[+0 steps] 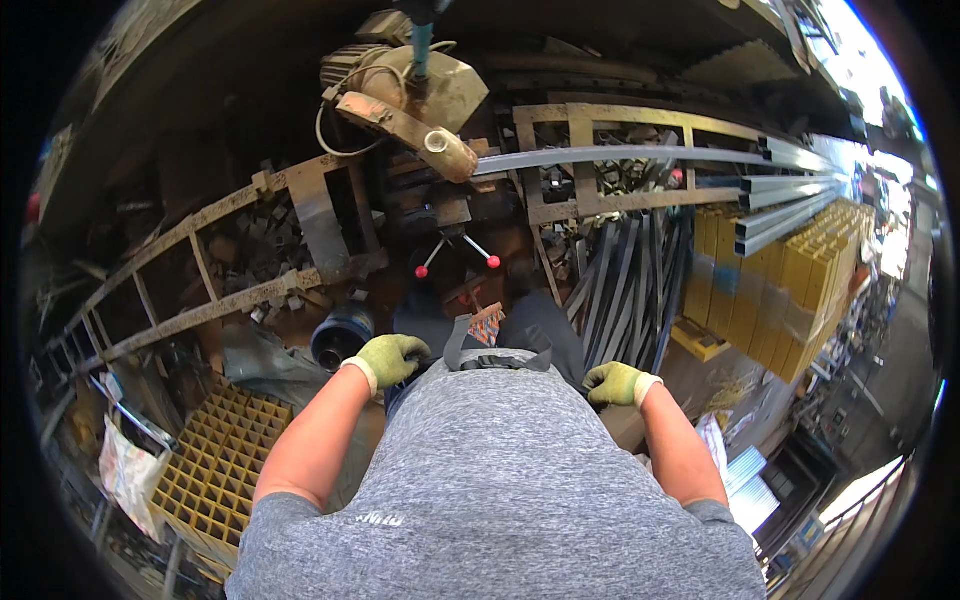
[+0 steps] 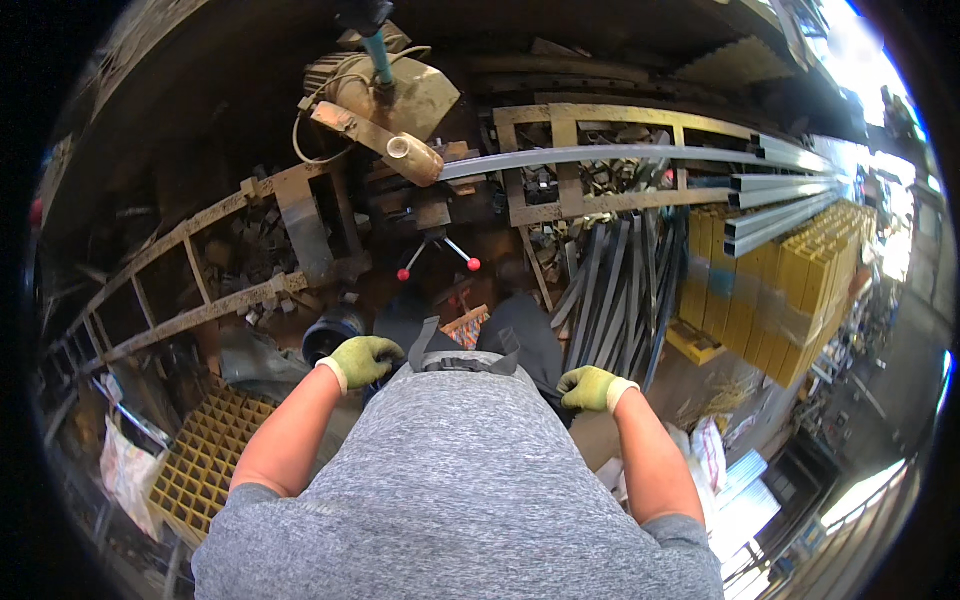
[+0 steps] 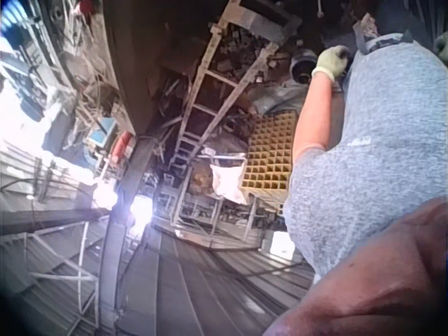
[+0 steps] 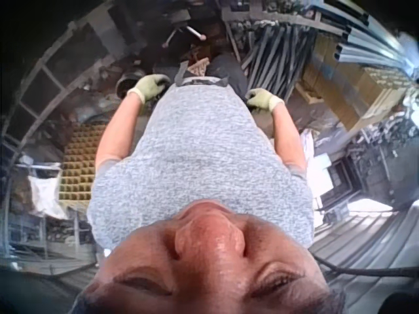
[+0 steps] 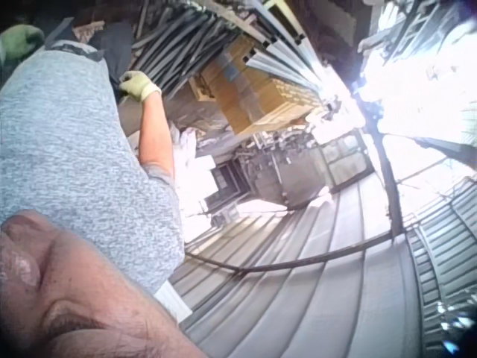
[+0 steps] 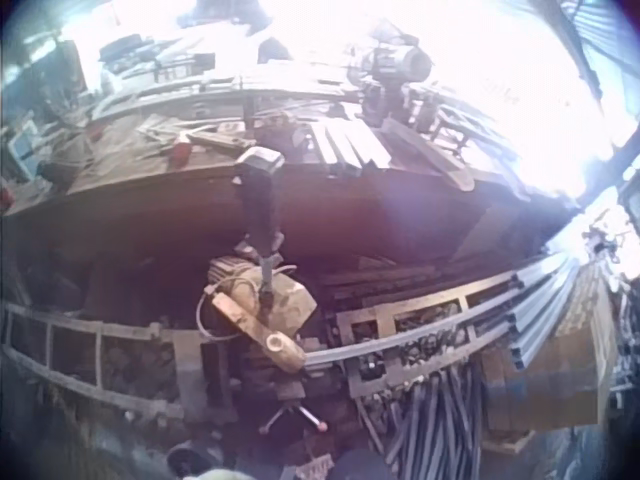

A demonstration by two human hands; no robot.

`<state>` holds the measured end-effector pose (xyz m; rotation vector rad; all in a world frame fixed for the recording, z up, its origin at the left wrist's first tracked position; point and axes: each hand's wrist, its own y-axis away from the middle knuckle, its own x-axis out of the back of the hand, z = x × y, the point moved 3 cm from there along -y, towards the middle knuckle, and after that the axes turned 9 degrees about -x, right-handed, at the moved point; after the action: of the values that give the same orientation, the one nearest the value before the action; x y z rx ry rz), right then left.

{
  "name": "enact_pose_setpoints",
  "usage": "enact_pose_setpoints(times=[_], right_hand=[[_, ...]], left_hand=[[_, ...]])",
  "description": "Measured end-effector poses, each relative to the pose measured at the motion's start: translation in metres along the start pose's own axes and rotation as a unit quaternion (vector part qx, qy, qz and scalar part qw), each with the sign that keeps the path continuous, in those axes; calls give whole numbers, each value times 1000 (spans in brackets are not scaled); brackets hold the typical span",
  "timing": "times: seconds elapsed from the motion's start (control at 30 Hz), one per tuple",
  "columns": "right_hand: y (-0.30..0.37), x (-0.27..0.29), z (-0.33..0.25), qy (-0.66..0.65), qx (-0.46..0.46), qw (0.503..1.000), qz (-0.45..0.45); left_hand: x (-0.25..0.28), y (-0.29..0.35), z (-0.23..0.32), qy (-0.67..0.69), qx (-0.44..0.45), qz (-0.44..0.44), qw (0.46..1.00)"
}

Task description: The person uses a power drill to remove fasteners from a metal frame, then positions and cuts a metal bar with a chop saw. The person handles metal pieces and tools throughout the sequence.

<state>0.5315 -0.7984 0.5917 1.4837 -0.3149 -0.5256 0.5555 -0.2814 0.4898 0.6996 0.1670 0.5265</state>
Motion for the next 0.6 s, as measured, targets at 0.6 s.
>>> enact_pose_setpoints(times=[0.6], right_hand=[[-273, 181, -155, 253, 126, 953, 105]], left_hand=[[-37, -113, -177, 66, 48, 389, 918]])
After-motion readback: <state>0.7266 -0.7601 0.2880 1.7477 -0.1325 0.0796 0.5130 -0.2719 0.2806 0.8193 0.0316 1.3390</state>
